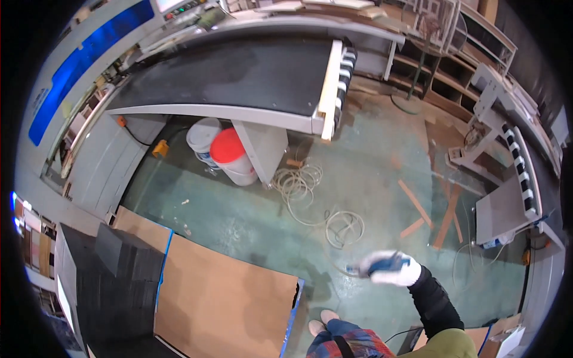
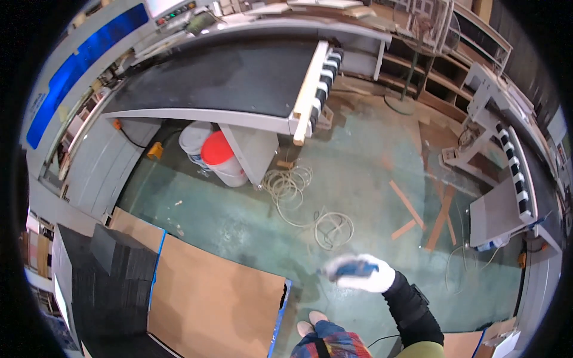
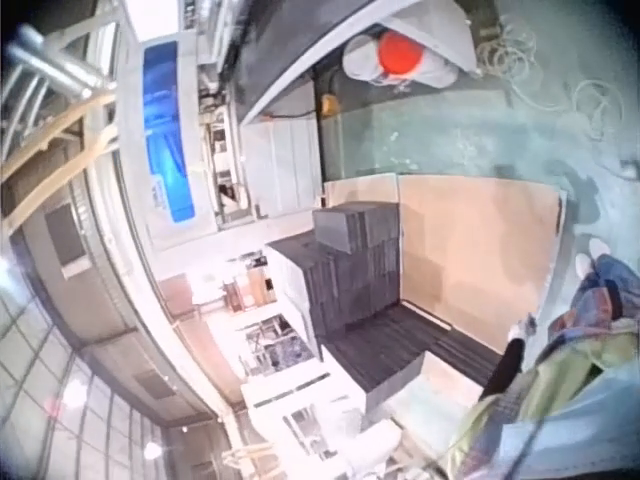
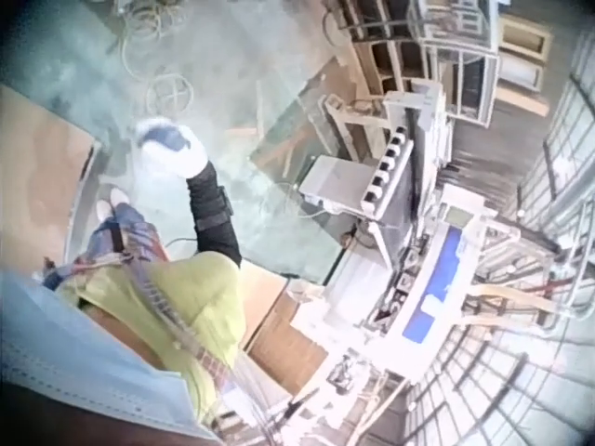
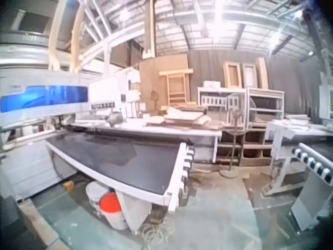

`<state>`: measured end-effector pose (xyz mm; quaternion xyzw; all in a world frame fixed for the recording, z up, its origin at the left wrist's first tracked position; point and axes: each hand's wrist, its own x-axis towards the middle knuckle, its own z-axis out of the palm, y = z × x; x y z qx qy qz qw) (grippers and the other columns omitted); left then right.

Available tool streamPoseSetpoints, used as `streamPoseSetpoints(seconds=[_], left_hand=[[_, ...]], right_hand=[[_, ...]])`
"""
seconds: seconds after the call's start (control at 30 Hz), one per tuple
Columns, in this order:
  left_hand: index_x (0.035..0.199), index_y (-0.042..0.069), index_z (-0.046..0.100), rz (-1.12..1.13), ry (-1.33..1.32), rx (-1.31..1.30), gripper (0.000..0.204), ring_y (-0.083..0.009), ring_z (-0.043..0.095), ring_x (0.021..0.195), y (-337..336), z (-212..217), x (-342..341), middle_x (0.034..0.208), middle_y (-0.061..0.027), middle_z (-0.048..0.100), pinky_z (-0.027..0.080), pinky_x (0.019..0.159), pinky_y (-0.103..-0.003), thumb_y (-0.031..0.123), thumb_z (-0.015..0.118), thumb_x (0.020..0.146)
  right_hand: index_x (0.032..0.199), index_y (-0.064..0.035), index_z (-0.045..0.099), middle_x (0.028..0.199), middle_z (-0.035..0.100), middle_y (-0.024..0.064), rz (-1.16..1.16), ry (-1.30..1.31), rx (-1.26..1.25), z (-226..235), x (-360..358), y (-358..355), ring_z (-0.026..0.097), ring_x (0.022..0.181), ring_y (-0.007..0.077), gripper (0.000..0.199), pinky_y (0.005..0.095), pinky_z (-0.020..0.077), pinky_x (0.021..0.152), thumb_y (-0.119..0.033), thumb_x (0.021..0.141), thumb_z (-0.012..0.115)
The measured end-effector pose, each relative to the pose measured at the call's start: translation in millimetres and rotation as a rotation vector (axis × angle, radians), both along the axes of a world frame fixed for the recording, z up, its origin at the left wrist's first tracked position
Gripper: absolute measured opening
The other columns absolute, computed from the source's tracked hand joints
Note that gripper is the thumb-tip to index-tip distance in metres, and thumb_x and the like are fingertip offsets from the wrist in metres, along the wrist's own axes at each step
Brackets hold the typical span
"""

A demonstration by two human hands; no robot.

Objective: Operating an industrial edge banding machine by feeding wooden boards into it and stacking the processed pieces.

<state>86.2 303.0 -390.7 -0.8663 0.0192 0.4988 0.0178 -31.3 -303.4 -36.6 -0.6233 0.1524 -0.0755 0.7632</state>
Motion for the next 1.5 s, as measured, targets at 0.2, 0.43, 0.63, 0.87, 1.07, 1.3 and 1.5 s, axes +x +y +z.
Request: streamPoseSetpoints(seconds=[0.2, 0.43, 0.63, 0.87, 1.07, 1.3, 1.5], left_hand=[[0.092, 0.016, 0.063, -0.583, -0.174, -0.259, 0.017, -0.0325, 0.065, 0.082, -87, 97, 51, 0.084, -0.0132, 0.067, 0.051, 0.07, -0.046, 0.029, 0.054, 0.087], [0.097, 0.002, 0.062, 0.495, 0.003, -0.609, 0.037, -0.0171, 0.062, 0.069, -155, 146, 85, 0.08, -0.0065, 0.064, 0.05, 0.062, -0.03, 0.036, 0.051, 0.089], [0.108, 0.007, 0.065, 0.231, -0.084, -0.296, 0.051, -0.0201, 0.065, 0.081, -195, 143, 62, 0.087, -0.0083, 0.069, 0.049, 0.076, -0.034, 0.05, 0.043, 0.09], [0.104, 0.007, 0.065, 0.341, 0.001, -0.322, 0.052, -0.0228, 0.065, 0.085, -285, 116, 27, 0.087, -0.0099, 0.069, 0.048, 0.079, -0.036, 0.05, 0.041, 0.09], [0.107, 0.003, 0.061, 0.212, 0.012, -0.57, 0.045, -0.0196, 0.064, 0.079, -406, 151, 33, 0.094, -0.0092, 0.067, 0.051, 0.071, -0.032, 0.043, 0.049, 0.092], [0.093, 0.006, 0.065, 0.051, -0.076, -0.563, 0.047, -0.0187, 0.064, 0.076, -437, 152, 68, 0.081, -0.0063, 0.068, 0.049, 0.072, -0.034, 0.047, 0.043, 0.091], [0.089, 0.01, 0.064, 0.144, 0.098, -0.239, 0.035, -0.0275, 0.066, 0.077, -400, 112, 111, 0.085, -0.0133, 0.068, 0.05, 0.069, -0.041, 0.038, 0.043, 0.09]], right_hand=[[0.099, -0.0053, 0.065, 0.098, 0.064, 0.0129, 0.755, -0.015, -0.58, 110, -50, 51, 0.061, 0.093, 0.0305, 0.025, 0.0371, 0.0496, 0.08, -0.017, 0.079, 0.073], [0.114, 0.0017, 0.061, 0.106, 0.065, 0.0185, 0.854, -0.029, -0.689, 203, -124, 30, 0.061, 0.098, 0.033, 0.046, 0.0383, 0.0471, 0.088, -0.031, 0.083, 0.067], [0.107, 0.0, 0.064, 0.099, 0.066, 0.0156, 1.104, -0.147, -0.435, 190, -171, -62, 0.063, 0.092, 0.0293, 0.037, 0.0357, 0.0496, 0.081, -0.028, 0.082, 0.069], [0.101, -0.0028, 0.068, 0.096, 0.068, 0.0113, 1.017, -0.09, -0.251, 162, -219, -175, 0.065, 0.087, 0.0241, 0.033, 0.032, 0.051, 0.075, -0.027, 0.079, 0.074], [0.095, -0.0025, 0.068, 0.085, 0.068, 0.006, 0.465, 0.292, -0.775, 91, -151, -238, 0.064, 0.076, 0.0156, 0.03, 0.0297, 0.051, 0.07, -0.025, 0.078, 0.075], [0.106, -0.0011, 0.059, 0.09, 0.062, 0.0022, -0.355, -0.196, -0.343, 85, 80, -279, 0.059, 0.08, 0.0106, 0.039, 0.0262, 0.0494, 0.073, -0.011, 0.073, 0.077], [0.11, -0.0042, 0.06, 0.103, 0.063, 0.0101, -0.509, -0.051, -0.549, 61, 225, -257, 0.062, 0.092, 0.0208, 0.045, 0.0334, 0.0496, 0.085, -0.018, 0.071, 0.078]])
